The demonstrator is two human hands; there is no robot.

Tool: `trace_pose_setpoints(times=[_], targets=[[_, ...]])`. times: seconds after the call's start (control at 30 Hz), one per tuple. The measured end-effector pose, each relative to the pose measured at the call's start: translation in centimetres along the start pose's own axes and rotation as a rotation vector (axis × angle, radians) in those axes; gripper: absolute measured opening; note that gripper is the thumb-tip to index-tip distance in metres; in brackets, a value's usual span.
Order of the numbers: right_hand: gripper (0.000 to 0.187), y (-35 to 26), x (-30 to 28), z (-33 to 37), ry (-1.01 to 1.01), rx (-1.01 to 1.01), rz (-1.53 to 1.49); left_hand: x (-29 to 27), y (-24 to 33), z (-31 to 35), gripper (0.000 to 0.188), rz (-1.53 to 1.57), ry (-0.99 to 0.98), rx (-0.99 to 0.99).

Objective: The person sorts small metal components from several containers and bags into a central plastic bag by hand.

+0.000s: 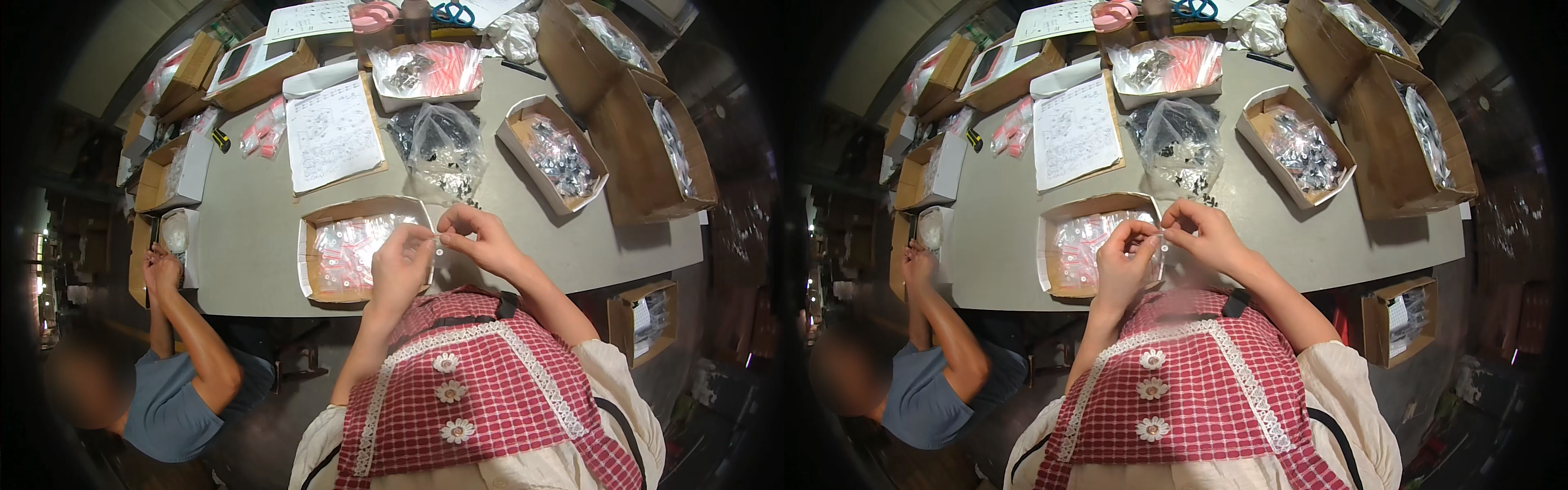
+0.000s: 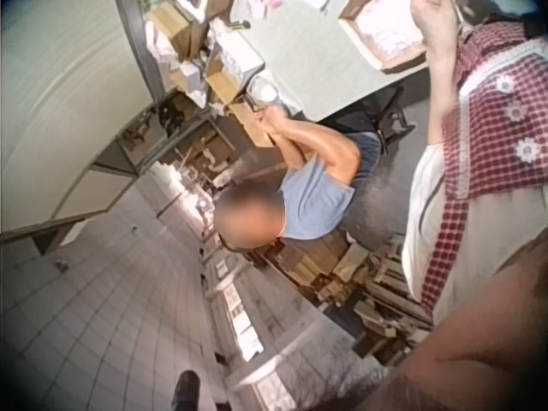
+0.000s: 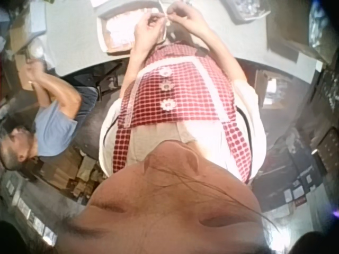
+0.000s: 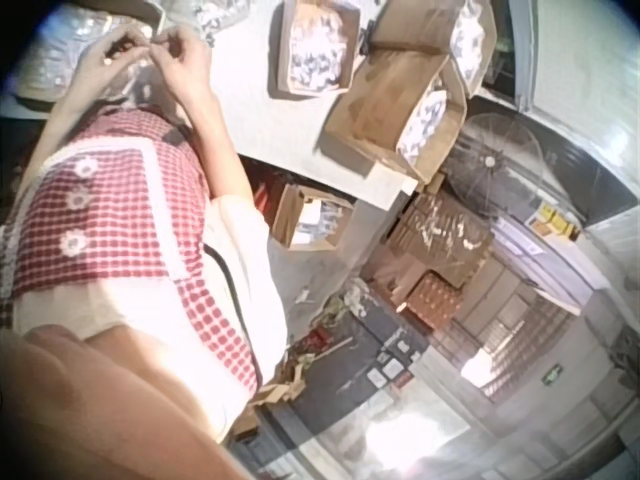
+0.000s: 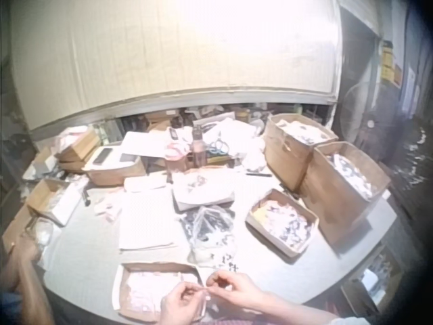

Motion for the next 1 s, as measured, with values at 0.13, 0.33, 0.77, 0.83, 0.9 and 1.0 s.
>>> trace_pose_setpoints(times=[0.13,0.33,0.77,0.83,0.9,1.0], targets=[[0.013,0.6,-0.1,0.5,-0.132,0.136,-0.022,-0.3,-0.5,-0.2,0.011,-0.114,0.059,0.156],[0.014,-0.3,-0.1,0.7,-0.254,0.235,-0.056,-0.2,-0.6,-0.1,0.011,-0.23,0.123,0.326],[0.019,-1.6,-0.4,1.1,-0.296,0.412,-0.376,-0.5,-0.3,0.4,0.018,0.087,-0.208,-0.065],[0.019,-1.2,-0.4,1.2,-0.251,0.418,-0.364,-0.1,0.3,0.7,0.017,0.249,-0.218,-0.16],[0.018,-0.5,-0.4,1.5,-0.188,0.341,-0.231,0.2,0.4,1.0,0.013,-0.024,-0.134,0.064],[0.014,-1.1,0.3,1.4,0.133,-0.252,0.425,0.3,0.6,1.0,0.015,-0.357,-0.043,0.325]])
Point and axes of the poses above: each hand's wrist, its own z-axis away from the middle knuckle, its own x-axis out of the palm, y = z × x, the point moved 1 cm from there along -z, towards the middle knuckle, and after that the axes turned 11 degrees about y, right-handed, at the moved point
